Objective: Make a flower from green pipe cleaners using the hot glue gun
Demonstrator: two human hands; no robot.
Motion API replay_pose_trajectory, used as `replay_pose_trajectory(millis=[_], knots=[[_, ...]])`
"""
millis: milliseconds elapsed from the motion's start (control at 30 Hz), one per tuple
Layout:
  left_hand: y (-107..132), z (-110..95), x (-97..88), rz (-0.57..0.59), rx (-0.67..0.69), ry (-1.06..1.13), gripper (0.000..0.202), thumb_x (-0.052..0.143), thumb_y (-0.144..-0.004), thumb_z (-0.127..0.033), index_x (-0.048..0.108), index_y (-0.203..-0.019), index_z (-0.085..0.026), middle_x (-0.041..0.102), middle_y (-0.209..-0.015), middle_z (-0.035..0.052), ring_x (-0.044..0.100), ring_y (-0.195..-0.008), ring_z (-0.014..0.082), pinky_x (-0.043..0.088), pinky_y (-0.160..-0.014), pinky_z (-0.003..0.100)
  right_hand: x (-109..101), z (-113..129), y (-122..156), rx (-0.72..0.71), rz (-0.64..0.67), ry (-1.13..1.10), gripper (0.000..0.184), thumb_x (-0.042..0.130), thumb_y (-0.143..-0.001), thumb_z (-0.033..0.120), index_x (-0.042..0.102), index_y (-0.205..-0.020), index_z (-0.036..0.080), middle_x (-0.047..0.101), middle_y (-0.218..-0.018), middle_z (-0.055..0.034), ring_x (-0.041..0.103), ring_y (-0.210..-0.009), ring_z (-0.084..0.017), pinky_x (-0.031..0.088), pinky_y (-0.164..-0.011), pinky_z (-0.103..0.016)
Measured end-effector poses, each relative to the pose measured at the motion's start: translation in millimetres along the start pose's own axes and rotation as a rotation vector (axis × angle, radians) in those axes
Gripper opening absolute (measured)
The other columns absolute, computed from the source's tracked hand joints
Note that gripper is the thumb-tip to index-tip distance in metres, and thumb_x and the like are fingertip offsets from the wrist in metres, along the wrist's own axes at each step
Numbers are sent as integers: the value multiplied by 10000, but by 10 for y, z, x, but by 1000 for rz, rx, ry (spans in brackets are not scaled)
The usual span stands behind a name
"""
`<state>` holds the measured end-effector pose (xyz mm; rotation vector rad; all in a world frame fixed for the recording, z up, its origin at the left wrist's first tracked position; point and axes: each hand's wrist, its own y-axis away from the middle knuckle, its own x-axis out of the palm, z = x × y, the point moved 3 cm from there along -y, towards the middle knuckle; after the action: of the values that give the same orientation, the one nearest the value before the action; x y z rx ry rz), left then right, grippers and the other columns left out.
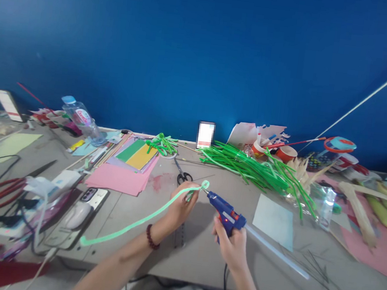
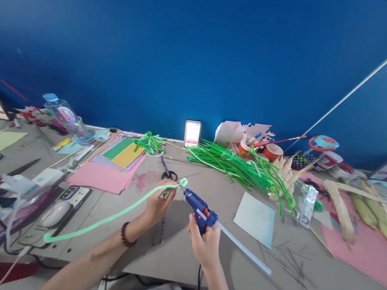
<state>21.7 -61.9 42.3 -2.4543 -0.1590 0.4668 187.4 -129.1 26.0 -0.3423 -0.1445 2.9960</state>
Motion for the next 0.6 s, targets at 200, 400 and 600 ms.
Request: replay_pose_trajectory(millis=[200,400,600], knots=[[8,-1,-6,19,-54,23,155,494,-868,-232,639,-890,-181,652,-857,70,608,-809,184,489,-739,324,6,24,3,-26,-10,36,378,537,-846,391,518,-539,171,515,-434,0,485,-365,-106,387,-395,-210],[21,20,1,1,-13,6,121,514,-854,-190,628,-890,-175,651,-851,67,607,-795,178,484,-732,319,14,13,-7,-50,-29,77,374,532,-849,387,522,-546,169,526,-448,-4,501,-381,-111,402,-420,-216],[-7,-30,-11,3,-49,40,130,508,-863,-202,635,-869,-174,643,-836,56,602,-789,167,490,-712,297,20,-9,-4,-5,-16,46,396,526,-851,408,521,-533,172,512,-427,-1,501,-372,-115,394,-407,-219]])
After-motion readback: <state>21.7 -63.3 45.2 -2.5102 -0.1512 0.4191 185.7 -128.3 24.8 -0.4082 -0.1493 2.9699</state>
